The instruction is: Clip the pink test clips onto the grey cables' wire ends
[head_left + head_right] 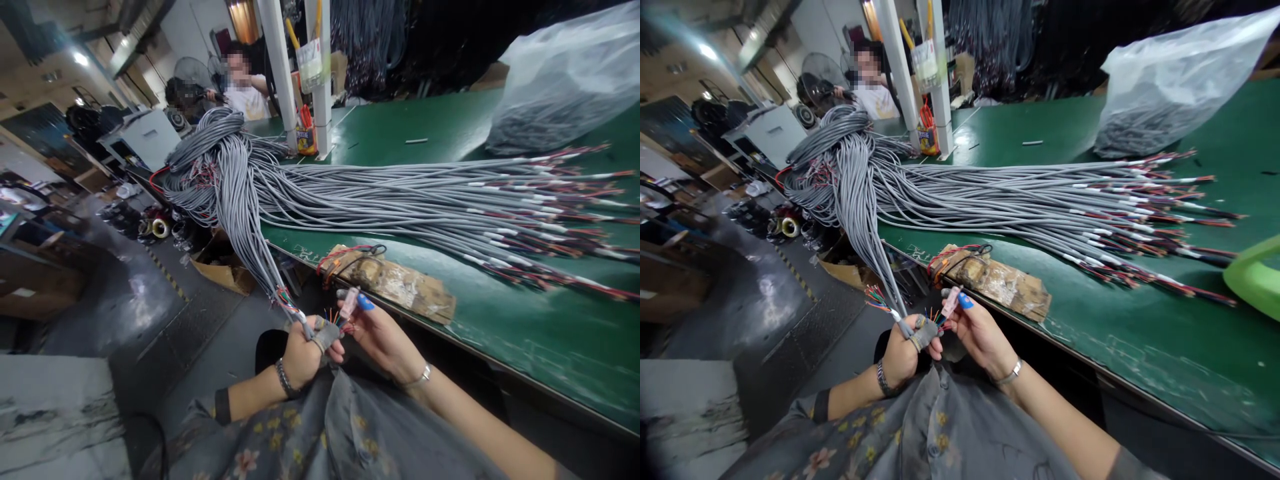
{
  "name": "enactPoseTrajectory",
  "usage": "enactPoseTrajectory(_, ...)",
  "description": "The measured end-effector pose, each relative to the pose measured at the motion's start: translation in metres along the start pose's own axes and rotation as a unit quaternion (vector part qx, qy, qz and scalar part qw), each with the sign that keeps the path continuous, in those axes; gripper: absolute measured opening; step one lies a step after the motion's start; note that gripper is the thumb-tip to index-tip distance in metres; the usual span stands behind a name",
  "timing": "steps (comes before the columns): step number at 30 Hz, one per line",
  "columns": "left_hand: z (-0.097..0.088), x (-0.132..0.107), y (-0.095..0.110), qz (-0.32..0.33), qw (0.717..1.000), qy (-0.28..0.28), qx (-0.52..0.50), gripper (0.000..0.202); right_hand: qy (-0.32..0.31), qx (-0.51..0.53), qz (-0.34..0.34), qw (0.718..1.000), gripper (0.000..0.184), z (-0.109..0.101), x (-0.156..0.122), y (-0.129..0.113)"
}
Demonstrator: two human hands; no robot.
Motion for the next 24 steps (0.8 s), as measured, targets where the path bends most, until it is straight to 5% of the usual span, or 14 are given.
enactPoseTrajectory(5,0.003,0.003,0.000,0.014,1.000,0.007,0.015,0.051,0.020,-0.012,-0.007,1.000,0.038,0.000,0.000,-0.001)
enactPoseTrajectory(11,0.005,0.003,0.001,0.024,0.999,0.001,0.049,0.051,0.081,-0.125,-0.094,0.984,0.045,-0.004,0.001,0.002)
enactPoseTrajectory(17,0.008,0.003,0.003,0.022,0.999,0.009,0.047,0.053,0.041,-0.050,-0.011,0.998,0.049,-0.003,0.009,0.005)
enactPoseTrajectory(24,0.007,0.005,0.000,0.023,0.998,0.022,0.047,0.051,0.053,0.012,0.002,0.999,0.044,-0.005,0.012,0.010)
Point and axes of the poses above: each hand's wrist, its own x-axis towards the middle knuckle, its own z-axis out of the palm, y = z × x, the point moved 2 cm from there along x, towards the middle knuckle, and after that the axes turned 15 degrees about -x, right-handed, at the moved point
